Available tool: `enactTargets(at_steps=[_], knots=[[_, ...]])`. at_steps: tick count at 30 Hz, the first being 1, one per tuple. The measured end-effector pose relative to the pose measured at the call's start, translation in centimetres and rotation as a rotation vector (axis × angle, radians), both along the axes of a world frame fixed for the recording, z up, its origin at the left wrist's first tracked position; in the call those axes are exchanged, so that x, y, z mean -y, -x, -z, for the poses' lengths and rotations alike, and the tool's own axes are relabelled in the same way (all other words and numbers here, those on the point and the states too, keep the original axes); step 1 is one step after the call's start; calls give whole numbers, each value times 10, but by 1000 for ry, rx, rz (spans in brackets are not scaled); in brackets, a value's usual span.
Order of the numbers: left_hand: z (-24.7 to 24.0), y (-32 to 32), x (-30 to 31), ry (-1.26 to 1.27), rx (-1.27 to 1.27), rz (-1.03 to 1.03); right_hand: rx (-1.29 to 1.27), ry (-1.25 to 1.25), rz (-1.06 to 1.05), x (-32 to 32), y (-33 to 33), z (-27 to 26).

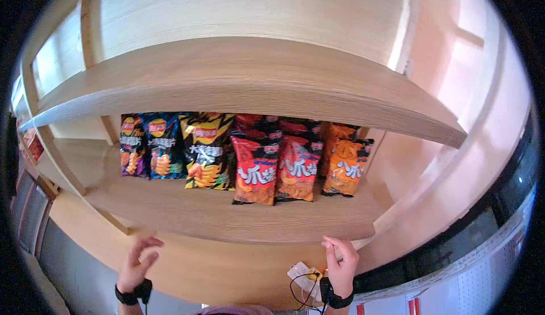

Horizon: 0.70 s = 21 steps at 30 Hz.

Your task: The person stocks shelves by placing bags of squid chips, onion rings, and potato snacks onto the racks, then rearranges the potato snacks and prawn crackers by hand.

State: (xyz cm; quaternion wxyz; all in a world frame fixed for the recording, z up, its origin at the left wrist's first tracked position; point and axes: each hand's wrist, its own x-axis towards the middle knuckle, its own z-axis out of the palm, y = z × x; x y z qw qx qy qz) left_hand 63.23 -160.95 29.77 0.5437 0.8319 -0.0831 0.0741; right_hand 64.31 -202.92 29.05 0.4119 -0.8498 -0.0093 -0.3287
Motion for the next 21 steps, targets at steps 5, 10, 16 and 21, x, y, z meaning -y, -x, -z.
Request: enactTargets(at_steps=[5,10,16,21], knots=[[-44,-16,-44,183,155,-132,-60,18,-211,-35,-25,-4],[-83,-48,-68,286,275,-139,-56,31,-305,-81,-38,-12],[-85,-109,-147,43,102,-90,-39,26,-397,-147,-34,-25],[-79,-166,-194,118,-190,-10,-158,-7,-516,-214,-39,-37]])
